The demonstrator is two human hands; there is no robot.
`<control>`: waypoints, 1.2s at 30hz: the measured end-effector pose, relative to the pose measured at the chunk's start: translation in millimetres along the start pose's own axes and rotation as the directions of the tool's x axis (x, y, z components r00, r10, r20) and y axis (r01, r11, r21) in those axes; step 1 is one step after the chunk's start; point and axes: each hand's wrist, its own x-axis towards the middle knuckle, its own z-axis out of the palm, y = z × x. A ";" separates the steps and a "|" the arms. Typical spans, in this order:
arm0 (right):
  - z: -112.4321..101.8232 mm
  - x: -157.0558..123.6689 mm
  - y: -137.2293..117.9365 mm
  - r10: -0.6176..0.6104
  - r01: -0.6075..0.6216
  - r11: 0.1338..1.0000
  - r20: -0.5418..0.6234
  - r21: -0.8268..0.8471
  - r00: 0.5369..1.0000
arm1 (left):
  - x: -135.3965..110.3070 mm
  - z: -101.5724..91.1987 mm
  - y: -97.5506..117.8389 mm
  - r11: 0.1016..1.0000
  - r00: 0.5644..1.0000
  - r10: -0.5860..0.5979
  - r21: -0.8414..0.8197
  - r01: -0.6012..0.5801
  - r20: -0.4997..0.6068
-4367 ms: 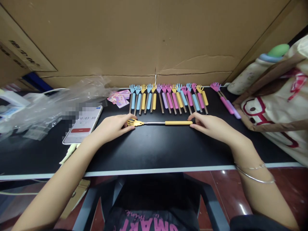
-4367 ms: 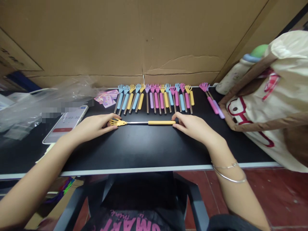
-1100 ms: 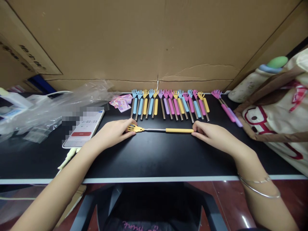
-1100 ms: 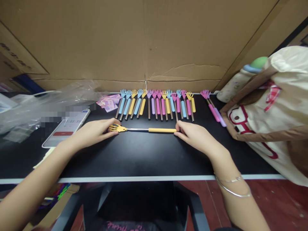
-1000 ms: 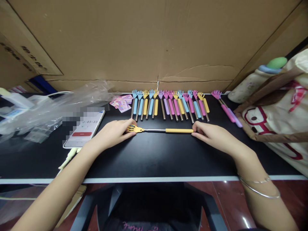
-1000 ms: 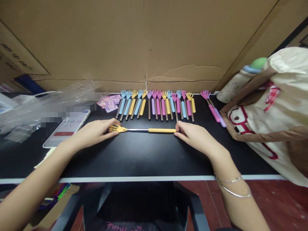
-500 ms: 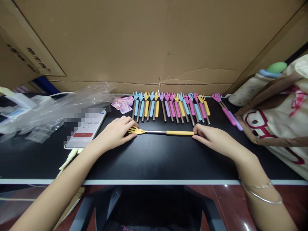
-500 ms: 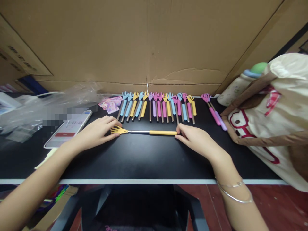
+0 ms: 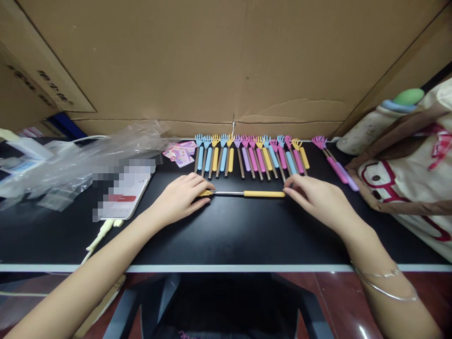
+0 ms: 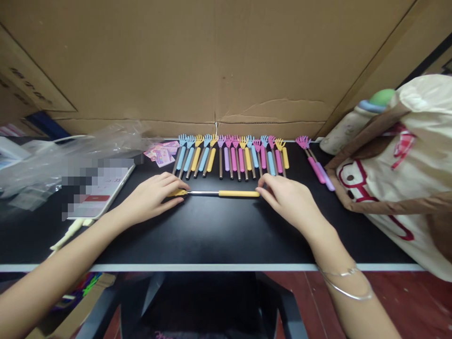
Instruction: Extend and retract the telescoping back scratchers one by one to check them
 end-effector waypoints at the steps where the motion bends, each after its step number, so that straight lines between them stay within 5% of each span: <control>1: 0.0 1.2 -3.1 -0.032 0.032 0.999 -0.057 -0.003 0.998 | 0.5 1.2 1.3 1.000 1.000 0.013 0.004 -0.013 -0.009; 5: 5.6 6.5 -16.0 -0.219 0.223 0.975 -0.154 0.012 0.963 | 2.0 5.8 6.7 0.999 0.998 0.038 0.014 -0.037 -0.048; 11: 23.0 10.6 -24.1 -0.424 0.429 0.900 -0.069 0.074 0.903 | 3.6 8.7 10.3 0.999 0.996 0.029 0.041 -0.025 -0.086; 26: 38.5 13.2 -37.4 -0.435 0.429 0.900 -0.105 -0.074 0.894 | 3.9 18.1 12.7 0.968 0.963 0.180 0.209 -0.137 -0.202; 31: 32.4 10.3 -44.6 -0.427 0.392 0.894 -0.145 -0.217 0.892 | 4.8 11.0 19.9 0.926 0.935 0.243 0.348 -0.144 -0.258; 36: 13.2 6.0 -31.1 -0.493 0.406 0.852 -0.249 -0.330 0.834 | -1.8 -10.0 16.4 0.865 0.907 0.296 0.486 -0.121 -0.300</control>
